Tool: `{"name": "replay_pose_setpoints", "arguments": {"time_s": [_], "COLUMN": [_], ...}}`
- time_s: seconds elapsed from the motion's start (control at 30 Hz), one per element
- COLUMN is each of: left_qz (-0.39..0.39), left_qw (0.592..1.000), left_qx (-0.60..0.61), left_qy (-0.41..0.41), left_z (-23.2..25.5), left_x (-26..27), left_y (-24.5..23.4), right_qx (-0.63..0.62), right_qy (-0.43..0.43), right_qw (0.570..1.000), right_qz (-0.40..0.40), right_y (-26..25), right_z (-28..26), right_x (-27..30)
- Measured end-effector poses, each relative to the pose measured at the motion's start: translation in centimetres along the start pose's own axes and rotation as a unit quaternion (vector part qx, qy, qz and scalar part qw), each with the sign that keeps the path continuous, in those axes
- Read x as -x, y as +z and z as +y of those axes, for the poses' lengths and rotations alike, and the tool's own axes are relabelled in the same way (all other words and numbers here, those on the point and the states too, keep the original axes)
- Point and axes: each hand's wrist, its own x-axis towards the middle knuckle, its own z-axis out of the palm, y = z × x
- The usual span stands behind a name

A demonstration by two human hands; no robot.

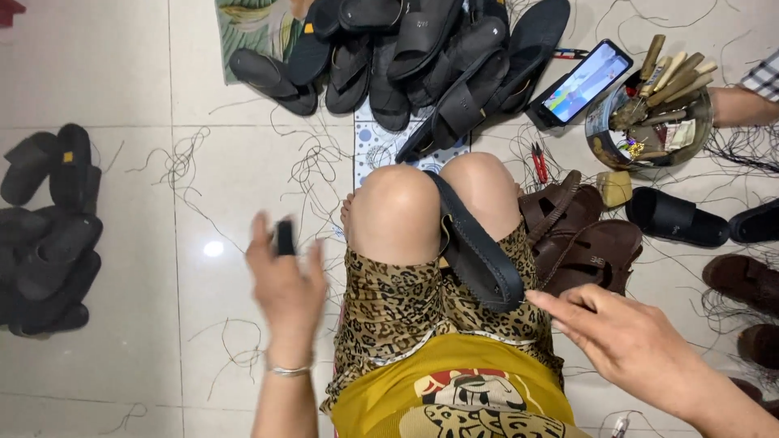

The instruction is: Hand-sewing the soles of black sandals using a sewing awl and thread while sitting on the floor.

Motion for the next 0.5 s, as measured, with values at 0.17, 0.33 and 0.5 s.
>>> {"name": "replay_pose_setpoints", "arguments": {"time_s": [0.17, 0.33, 0.5], "left_qz": [-0.011, -0.085, -0.109], "left_qw": [0.935, 0.88, 0.879], "left_qx": [0.291, 0.3, 0.311], "left_qy": [0.202, 0.358, 0.344], "left_z": [9.9, 11.8, 12.4], "left_x": [1.2, 3.5, 3.7], "left_y": [-0.8, 2.3, 3.8], "right_qx": [0.072, 0.123, 0.284], "right_qy": [-0.023, -0.04, -0.021], "right_qw": [0.997, 0.992, 0.958], "right_qz": [-0.021, -0.002, -0.043], "right_y": [0.4, -0.4, -0.7], "right_z": [0.6, -0.6, -1.8], "right_x": [-0.2, -0.6, -0.1]}}
